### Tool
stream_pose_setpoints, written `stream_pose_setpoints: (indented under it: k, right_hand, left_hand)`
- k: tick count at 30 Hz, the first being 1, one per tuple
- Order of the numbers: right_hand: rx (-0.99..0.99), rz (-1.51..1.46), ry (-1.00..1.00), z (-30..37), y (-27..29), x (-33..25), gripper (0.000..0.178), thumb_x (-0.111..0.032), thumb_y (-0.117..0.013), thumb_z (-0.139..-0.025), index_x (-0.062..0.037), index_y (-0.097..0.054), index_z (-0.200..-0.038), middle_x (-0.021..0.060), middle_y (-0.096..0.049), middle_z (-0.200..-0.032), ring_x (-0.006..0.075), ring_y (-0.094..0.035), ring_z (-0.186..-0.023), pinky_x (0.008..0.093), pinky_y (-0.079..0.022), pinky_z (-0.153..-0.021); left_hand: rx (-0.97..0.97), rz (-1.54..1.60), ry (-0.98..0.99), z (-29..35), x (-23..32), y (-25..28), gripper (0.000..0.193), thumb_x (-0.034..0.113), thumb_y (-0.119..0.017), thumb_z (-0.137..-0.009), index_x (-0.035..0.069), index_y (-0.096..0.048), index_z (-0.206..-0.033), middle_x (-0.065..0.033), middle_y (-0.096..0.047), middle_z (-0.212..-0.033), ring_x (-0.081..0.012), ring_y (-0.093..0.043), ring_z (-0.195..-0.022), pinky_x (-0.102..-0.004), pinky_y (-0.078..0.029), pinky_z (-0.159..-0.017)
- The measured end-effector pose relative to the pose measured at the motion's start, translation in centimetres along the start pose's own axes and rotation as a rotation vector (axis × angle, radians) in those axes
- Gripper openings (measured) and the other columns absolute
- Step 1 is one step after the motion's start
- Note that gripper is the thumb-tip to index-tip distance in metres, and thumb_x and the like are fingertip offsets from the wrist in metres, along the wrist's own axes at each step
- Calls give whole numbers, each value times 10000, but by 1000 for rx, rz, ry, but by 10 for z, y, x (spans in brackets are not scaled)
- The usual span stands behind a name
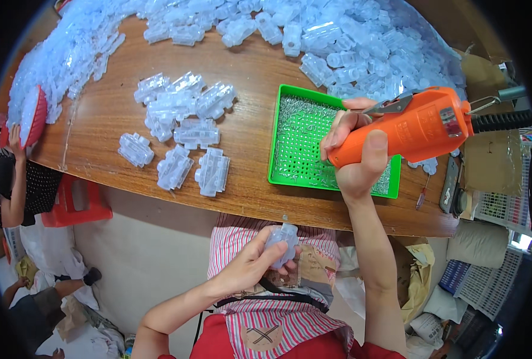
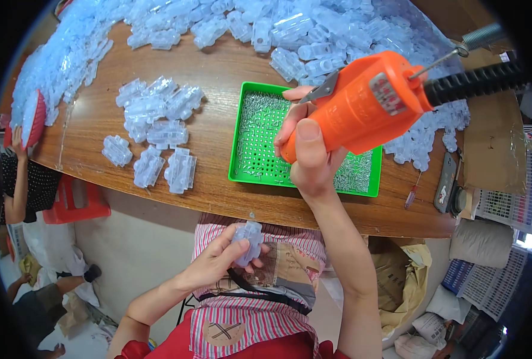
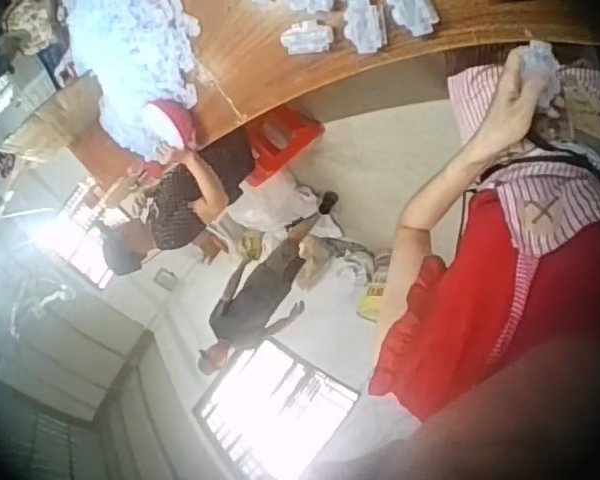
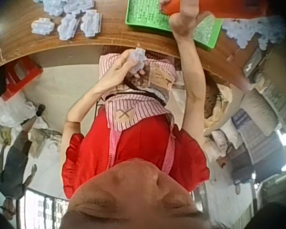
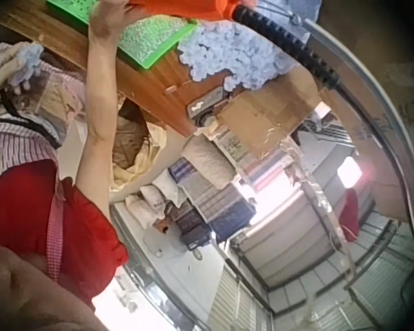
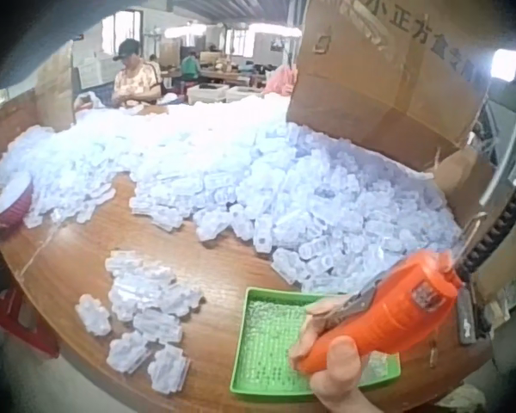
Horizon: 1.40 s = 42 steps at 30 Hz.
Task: The person assembles plastic components by taking plastic pieces from a table, picking up screws from a green tray using an electric screwdriver, and driving the screws into the plastic pieces.
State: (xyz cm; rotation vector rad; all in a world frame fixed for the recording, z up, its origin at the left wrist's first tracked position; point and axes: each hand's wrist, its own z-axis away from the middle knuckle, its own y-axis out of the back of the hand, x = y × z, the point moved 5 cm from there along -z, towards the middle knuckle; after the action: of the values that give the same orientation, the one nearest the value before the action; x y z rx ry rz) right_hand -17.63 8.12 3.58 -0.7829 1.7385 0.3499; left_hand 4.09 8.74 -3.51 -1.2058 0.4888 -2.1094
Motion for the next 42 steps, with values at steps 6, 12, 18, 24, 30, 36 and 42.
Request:
stream_pose_setpoints:
  k: [6, 12, 18, 24, 30, 36, 42]
  right_hand:
    - [-1, 6, 46, 3, 2, 11, 649, -615, -515, -834, -15, -506, -1081, 35, -455, -605, 118, -432, -544, 258, -391, -406]
    - [-6, 14, 37, 2, 3, 12, 675, -651, -507, -825, -25, -517, -1078, 32, -453, -606, 118, -430, -548, 258, -394, -420]
    - [-10, 25, 39, 4, 1, 12, 674, -655, -513, -818, -33, -522, -1077, 31, -450, -607, 121, -436, -551, 255, -391, -420]
    - [-45, 31, 28, 5, 0, 13, 714, -674, -523, -797, -23, -516, -1089, 36, -454, -618, 124, -440, -560, 262, -396, -428]
    - [-245, -280, 111, 11, 7, -27, 834, -705, -509, -798, -23, -464, -1274, 49, -482, -706, 156, -467, -658, 269, -421, -462]
    - [-369, -293, 17, 64, -26, -50, 716, -645, -625, -784, -61, -473, -1169, 61, -502, -711, 162, -481, -641, 283, -463, -500]
    - [-365, -196, -51, 73, -31, -44, 746, -677, -587, -790, -43, -476, -1167, 62, -500, -704, 163, -471, -626, 274, -444, -502]
  left_hand:
    - [53, 77, -39, -2, -12, 0, 265, 221, -394, -1017, 30, -410, -1200, -77, -600, -1065, -82, -552, -763, -227, -479, -631]
    - [91, 116, -95, -6, -9, 0, 267, 221, -398, -1016, 32, -411, -1203, -67, -604, -1049, -72, -538, -752, -216, -471, -626]
    - [113, 106, -93, -7, -8, 0, 261, 228, -395, -1017, 30, -417, -1186, -61, -596, -1027, -72, -527, -737, -214, -461, -618]
    - [160, 55, -90, -10, -12, 2, 262, 267, -382, -1020, 44, -419, -1152, -62, -595, -996, -74, -516, -712, -215, -449, -615]
    - [210, 12, -129, -13, -18, 0, 257, 284, -386, -1018, 58, -420, -1137, -60, -604, -965, -73, -482, -660, -209, -400, -581]
    - [210, 15, -165, -13, -19, 4, 235, 284, -403, -1013, 69, -429, -1103, -18, -511, -798, -67, -440, -612, -200, -332, -536]
    - [237, 86, -168, -12, -19, 1, 241, 293, -428, -1007, 82, -430, -1122, 3, -518, -858, -50, -480, -687, -183, -364, -555]
